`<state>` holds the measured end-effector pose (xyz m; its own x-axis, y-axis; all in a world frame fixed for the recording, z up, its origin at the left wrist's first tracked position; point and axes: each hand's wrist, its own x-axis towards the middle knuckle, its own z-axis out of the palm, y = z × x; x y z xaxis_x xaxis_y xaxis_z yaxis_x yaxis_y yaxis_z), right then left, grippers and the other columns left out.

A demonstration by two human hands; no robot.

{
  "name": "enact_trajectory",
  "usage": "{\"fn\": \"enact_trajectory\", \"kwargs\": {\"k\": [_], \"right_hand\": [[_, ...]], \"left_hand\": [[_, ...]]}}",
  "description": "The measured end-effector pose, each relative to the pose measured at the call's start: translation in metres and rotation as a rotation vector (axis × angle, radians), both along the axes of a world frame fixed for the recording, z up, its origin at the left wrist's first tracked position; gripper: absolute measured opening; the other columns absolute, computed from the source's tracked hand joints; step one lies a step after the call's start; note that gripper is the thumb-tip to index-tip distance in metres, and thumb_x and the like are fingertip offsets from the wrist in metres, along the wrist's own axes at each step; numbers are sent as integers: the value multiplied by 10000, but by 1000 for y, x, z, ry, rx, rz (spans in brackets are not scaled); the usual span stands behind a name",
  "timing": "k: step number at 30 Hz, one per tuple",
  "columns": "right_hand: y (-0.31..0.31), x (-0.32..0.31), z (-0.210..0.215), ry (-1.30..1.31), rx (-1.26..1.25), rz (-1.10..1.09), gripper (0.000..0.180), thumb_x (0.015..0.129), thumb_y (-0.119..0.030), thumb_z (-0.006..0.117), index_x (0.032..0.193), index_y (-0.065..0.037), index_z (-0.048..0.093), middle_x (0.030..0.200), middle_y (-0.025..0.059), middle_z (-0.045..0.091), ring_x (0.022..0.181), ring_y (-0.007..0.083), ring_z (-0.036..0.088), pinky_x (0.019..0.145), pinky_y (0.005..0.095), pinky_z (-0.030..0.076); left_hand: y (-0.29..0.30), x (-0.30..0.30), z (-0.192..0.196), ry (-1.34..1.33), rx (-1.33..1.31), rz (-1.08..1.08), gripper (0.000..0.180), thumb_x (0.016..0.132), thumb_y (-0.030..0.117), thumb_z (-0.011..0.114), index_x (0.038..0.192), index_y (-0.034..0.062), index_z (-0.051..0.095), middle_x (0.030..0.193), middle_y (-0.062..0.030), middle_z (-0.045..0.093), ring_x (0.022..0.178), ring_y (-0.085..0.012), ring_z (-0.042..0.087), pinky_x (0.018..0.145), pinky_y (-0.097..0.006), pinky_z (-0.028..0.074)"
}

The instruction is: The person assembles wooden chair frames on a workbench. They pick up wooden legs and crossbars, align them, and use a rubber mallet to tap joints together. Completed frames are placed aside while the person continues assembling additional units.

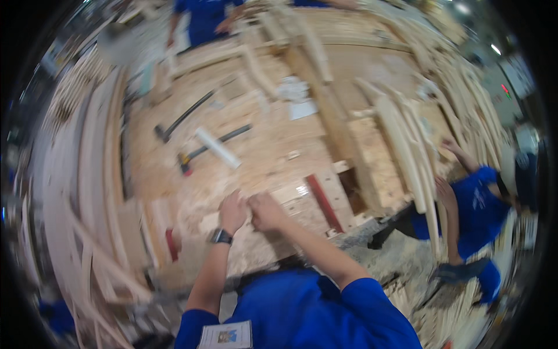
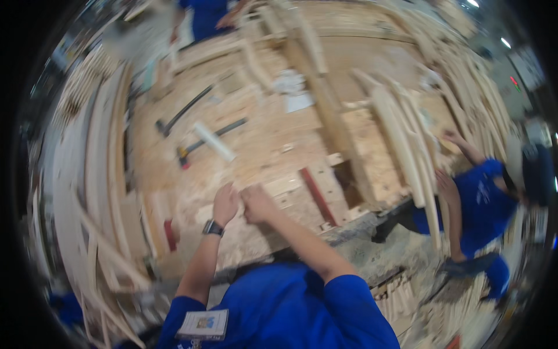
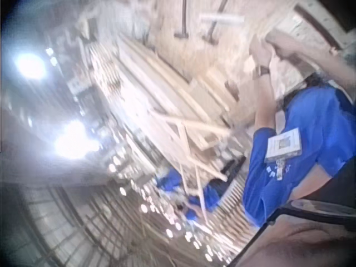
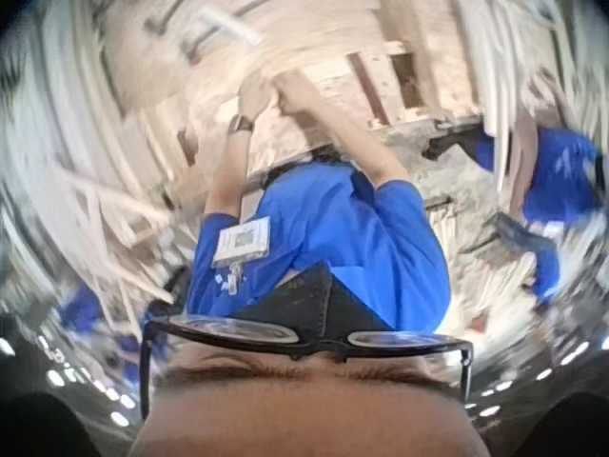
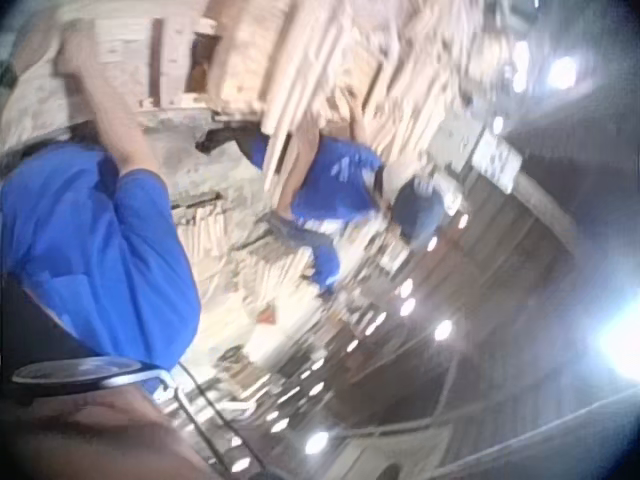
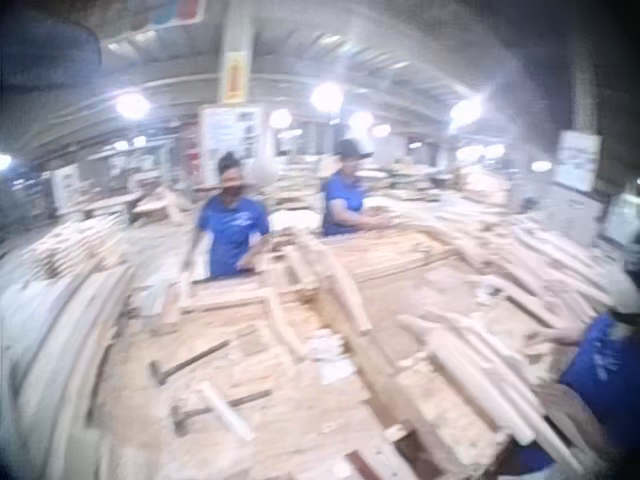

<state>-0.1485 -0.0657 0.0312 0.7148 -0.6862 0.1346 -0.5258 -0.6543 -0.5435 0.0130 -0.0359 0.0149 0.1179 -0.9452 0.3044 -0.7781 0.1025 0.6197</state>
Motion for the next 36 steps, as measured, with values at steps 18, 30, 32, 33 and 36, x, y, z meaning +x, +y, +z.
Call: {"fn": "enact_trajectory", "kwargs": {"k": [18, 30, 32, 33, 36], "right_hand": [[-26, -407, 145, 518, -446, -1311, 381, 779, -379, 705, 946, -37, 678, 1027, 219, 576, 1001, 394, 563, 903, 480, 461], [-43, -428, 170, 300, -67, -1171, 459, 660, -414, 798, 969, -78, 745, 1022, 190, 552, 996, 349, 580, 864, 430, 487], [-30, -423, 174, 339, -166, -1205, 468, 660, -400, 801, 997, -79, 750, 1058, 189, 551, 1016, 349, 577, 877, 438, 490], [-23, -417, 175, 328, -238, -1209, 469, 656, -396, 804, 998, -79, 750, 1057, 186, 546, 1016, 351, 576, 870, 441, 492], [0, -379, 178, 182, -234, -1235, 460, 650, -379, 811, 987, -73, 748, 1043, 183, 534, 1015, 359, 569, 852, 446, 497]], "left_hand": [[4, -39, 15, -272, 267, -59, 231, 937, 232, 504, 879, 47, 631, 883, -163, 643, 881, -379, 590, 807, -491, 425], [5, -38, 19, -228, 226, -41, 196, 917, 232, 524, 902, 66, 626, 885, -152, 639, 894, -356, 590, 817, -479, 422], [3, -49, 19, -164, 127, -25, 170, 899, 187, 549, 957, 51, 631, 906, -161, 638, 899, -366, 587, 843, -479, 427], [1, -55, 19, -119, 37, 8, 179, 886, 161, 565, 998, 39, 632, 925, -171, 640, 905, -373, 587, 859, -479, 431], [-5, -77, 23, 69, 45, 6, 275, 889, 102, 603, 1140, -12, 605, 1062, -191, 647, 1010, -342, 608, 938, -441, 462]]}}
